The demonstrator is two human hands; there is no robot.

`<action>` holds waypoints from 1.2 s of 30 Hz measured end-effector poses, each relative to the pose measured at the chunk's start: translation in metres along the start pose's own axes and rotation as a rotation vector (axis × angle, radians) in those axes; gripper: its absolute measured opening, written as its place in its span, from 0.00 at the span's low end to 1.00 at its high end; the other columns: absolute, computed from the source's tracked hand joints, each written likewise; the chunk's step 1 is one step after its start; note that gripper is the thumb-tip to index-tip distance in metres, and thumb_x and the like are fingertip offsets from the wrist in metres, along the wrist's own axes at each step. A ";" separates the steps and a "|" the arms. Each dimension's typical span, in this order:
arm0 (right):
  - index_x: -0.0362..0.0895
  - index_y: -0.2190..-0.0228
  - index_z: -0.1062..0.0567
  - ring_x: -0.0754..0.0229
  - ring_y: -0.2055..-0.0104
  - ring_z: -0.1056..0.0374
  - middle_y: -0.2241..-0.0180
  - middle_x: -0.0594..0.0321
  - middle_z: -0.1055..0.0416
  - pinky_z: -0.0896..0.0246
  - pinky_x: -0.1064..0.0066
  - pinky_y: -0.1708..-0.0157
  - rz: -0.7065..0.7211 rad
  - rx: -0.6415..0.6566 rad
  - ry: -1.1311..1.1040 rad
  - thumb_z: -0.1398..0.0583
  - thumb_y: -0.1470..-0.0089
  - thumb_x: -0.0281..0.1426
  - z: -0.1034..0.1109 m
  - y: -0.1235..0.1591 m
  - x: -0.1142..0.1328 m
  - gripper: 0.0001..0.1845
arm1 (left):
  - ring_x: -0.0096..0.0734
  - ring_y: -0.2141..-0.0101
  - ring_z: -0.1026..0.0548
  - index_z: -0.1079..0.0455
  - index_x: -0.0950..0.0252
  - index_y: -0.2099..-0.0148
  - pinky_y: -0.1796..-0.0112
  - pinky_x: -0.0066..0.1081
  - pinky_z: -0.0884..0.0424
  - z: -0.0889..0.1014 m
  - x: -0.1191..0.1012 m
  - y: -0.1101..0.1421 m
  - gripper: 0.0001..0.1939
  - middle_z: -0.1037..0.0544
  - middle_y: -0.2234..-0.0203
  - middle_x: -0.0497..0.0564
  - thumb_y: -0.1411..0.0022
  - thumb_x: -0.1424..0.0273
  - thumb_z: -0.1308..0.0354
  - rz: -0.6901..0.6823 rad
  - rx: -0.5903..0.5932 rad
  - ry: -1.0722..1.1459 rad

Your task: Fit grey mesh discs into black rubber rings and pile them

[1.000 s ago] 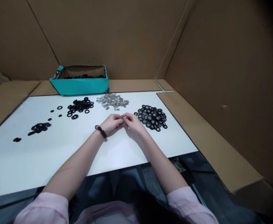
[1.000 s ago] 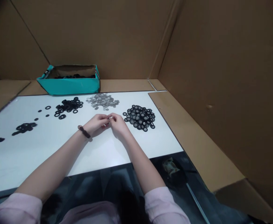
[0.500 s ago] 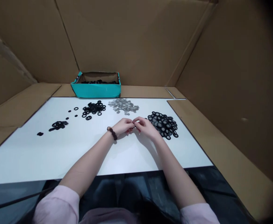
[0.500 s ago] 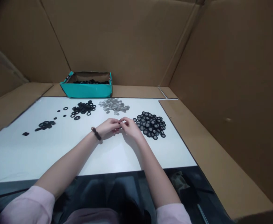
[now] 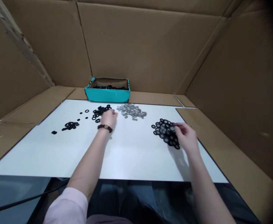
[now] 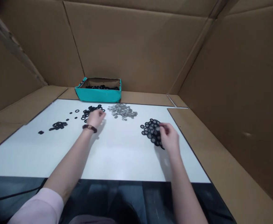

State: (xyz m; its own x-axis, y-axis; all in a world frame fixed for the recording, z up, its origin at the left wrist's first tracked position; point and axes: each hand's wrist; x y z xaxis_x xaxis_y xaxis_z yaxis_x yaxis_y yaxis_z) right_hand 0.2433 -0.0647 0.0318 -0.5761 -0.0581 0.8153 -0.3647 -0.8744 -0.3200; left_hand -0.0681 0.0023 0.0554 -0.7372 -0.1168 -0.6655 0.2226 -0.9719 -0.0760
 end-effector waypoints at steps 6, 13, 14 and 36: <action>0.43 0.78 0.30 0.52 0.72 0.35 0.76 0.54 0.30 0.39 0.59 0.68 -0.270 -0.239 0.238 0.44 0.62 0.35 0.048 -0.006 -0.073 0.08 | 0.50 0.57 0.27 0.30 0.68 0.63 0.63 0.39 0.34 0.040 0.051 -0.021 0.09 0.24 0.60 0.65 0.48 0.72 0.43 0.305 0.006 -0.380; 0.44 0.79 0.30 0.45 0.60 0.37 0.75 0.49 0.33 0.43 0.56 0.60 -0.195 -0.212 0.511 0.45 0.60 0.31 0.042 -0.006 -0.089 0.05 | 0.51 0.56 0.27 0.31 0.65 0.66 0.61 0.40 0.33 0.037 0.054 -0.018 0.06 0.25 0.58 0.62 0.51 0.74 0.42 0.285 -0.013 -0.311; 0.44 0.78 0.30 0.46 0.60 0.37 0.74 0.48 0.32 0.44 0.57 0.60 -0.169 -0.245 0.497 0.45 0.59 0.32 0.039 -0.006 -0.083 0.05 | 0.51 0.56 0.27 0.31 0.65 0.66 0.61 0.41 0.33 0.037 0.054 -0.020 0.06 0.25 0.58 0.63 0.50 0.74 0.44 0.284 -0.041 -0.297; 0.43 0.82 0.34 0.71 0.85 0.47 0.86 0.68 0.37 0.51 0.76 0.84 -0.293 0.362 -0.544 0.41 0.56 0.36 -0.139 0.015 0.048 0.12 | 0.42 0.58 0.28 0.29 0.66 0.57 0.59 0.36 0.33 -0.062 -0.006 -0.002 0.14 0.26 0.59 0.59 0.39 0.67 0.52 -0.188 -0.019 -0.248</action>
State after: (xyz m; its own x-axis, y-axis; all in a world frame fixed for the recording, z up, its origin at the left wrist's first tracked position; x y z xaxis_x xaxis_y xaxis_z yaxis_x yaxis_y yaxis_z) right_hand 0.1085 -0.0139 -0.0004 -0.0107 0.0545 0.9985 -0.1287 -0.9903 0.0527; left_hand -0.0243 0.0179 0.0134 -0.8992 0.0162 -0.4373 0.0778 -0.9775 -0.1962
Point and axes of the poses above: each hand's wrist, its own y-axis away from the middle knuckle, its own z-axis out of the back of the hand, x = y × z
